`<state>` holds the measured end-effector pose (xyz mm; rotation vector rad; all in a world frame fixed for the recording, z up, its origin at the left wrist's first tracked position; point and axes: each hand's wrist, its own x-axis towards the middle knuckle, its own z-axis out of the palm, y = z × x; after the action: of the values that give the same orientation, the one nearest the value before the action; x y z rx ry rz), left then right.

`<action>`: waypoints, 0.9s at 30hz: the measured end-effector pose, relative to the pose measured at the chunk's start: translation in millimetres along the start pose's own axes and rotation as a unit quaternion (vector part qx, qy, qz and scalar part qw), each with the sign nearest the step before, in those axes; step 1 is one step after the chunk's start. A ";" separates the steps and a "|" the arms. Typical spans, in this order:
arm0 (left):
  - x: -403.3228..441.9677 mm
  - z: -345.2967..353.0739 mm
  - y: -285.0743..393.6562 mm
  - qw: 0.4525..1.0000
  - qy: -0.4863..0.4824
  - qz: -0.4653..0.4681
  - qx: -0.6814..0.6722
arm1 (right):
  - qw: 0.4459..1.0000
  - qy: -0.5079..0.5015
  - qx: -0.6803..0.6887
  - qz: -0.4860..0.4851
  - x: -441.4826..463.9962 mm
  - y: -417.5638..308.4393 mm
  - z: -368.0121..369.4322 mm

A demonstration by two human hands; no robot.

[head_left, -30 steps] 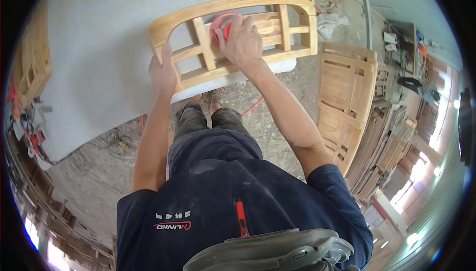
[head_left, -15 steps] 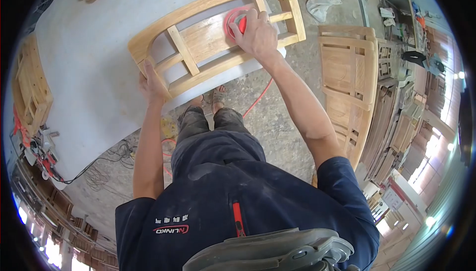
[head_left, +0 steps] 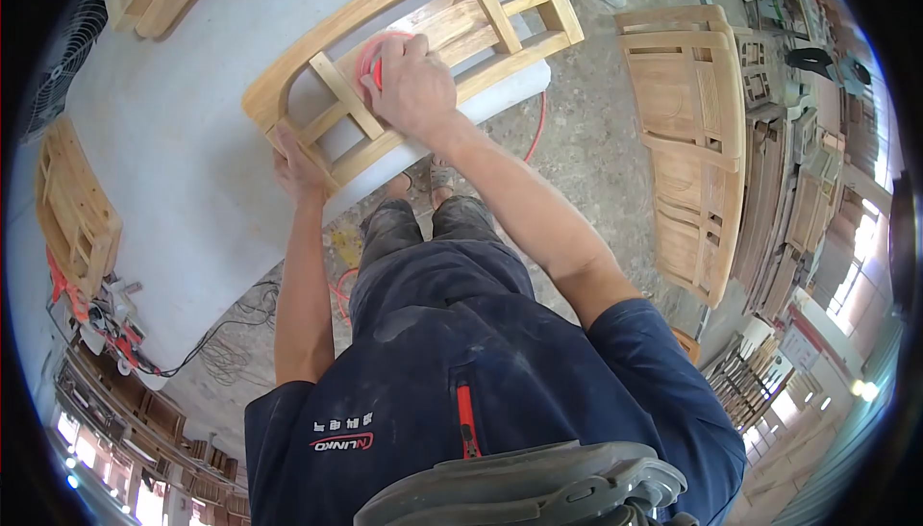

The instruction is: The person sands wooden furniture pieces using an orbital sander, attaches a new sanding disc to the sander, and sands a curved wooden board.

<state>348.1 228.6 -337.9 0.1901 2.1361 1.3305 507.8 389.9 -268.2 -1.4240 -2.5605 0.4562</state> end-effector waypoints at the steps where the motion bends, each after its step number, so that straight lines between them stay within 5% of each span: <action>1: -3.5 2.1 3.8 1.000 0.012 0.004 0.016 | 1.000 0.000 0.000 -0.003 8.0 3.7 -5.9; 7: -10.1 -2.3 -8.1 0.988 0.061 0.032 0.137 | 0.994 -0.006 -0.044 0.095 50.1 49.3 -32.4; 11: 2.4 -3.2 -25.3 0.969 0.082 0.116 0.201 | 0.998 0.011 -0.014 0.054 44.9 66.3 -31.1; 15: -3.9 -5.7 -7.7 0.978 0.063 0.083 0.179 | 0.996 -0.070 -0.042 0.033 25.1 16.8 -25.6; 18: -2.2 -5.4 -11.2 0.980 0.064 0.094 0.164 | 0.999 -0.021 -0.022 -0.038 20.0 -10.8 -7.0; 27: -3.6 -6.7 -7.1 0.984 0.053 0.095 0.142 | 0.992 0.041 -0.092 0.070 57.1 51.0 -35.5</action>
<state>348.6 218.5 -340.3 0.4594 2.4440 1.1548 528.9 470.0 -252.3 -1.6560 -2.5023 0.1795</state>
